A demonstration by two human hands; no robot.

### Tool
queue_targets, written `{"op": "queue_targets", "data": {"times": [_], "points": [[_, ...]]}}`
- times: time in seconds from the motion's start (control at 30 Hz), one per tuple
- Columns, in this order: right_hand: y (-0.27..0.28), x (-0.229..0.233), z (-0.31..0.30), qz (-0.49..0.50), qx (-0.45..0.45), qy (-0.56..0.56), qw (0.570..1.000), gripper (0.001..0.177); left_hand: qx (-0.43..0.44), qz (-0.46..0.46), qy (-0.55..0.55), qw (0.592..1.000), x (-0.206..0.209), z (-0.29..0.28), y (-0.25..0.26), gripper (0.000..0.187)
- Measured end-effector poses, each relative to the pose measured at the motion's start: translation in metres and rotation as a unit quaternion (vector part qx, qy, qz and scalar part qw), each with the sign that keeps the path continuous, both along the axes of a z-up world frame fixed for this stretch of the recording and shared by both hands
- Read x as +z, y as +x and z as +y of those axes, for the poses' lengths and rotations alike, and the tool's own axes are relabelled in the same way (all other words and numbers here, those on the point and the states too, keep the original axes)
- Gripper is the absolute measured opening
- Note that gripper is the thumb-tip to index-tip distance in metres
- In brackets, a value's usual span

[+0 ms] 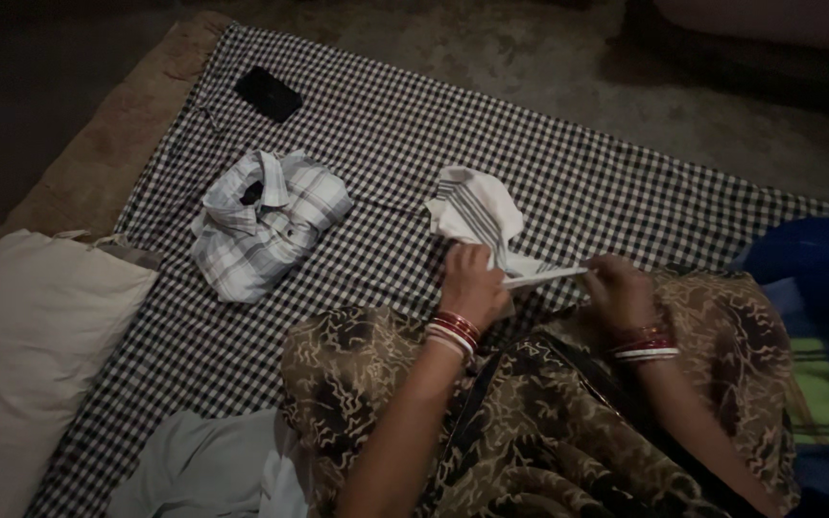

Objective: The person folds a plaid shirt and a white striped cloth on a checkered mat. They smooth the shirt, fold the sleeves and sides, then roll and fold it into a compact bundle. They then fold the striped cloth into a small rectangle.

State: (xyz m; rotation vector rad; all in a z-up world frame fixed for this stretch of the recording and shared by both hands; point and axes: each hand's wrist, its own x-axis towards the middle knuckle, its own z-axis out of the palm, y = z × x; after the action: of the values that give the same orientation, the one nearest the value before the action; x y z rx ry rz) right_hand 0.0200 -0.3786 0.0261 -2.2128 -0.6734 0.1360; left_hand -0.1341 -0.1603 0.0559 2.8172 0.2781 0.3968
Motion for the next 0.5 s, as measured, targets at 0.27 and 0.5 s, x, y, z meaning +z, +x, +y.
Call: {"op": "queue_targets", "data": {"times": [0.27, 0.5], "points": [[0.014, 0.013, -0.022, -0.063, -0.025, -0.003, 0.998, 0.019, 0.142, 0.029, 0.000, 0.989, 0.017, 0.025, -0.015, 0.033], [0.010, 0.049, -0.037, -0.047, -0.061, 0.031, 0.997, 0.018, 0.305, 0.005, 0.011, 0.952, 0.028, 0.052, -0.023, 0.033]]}}
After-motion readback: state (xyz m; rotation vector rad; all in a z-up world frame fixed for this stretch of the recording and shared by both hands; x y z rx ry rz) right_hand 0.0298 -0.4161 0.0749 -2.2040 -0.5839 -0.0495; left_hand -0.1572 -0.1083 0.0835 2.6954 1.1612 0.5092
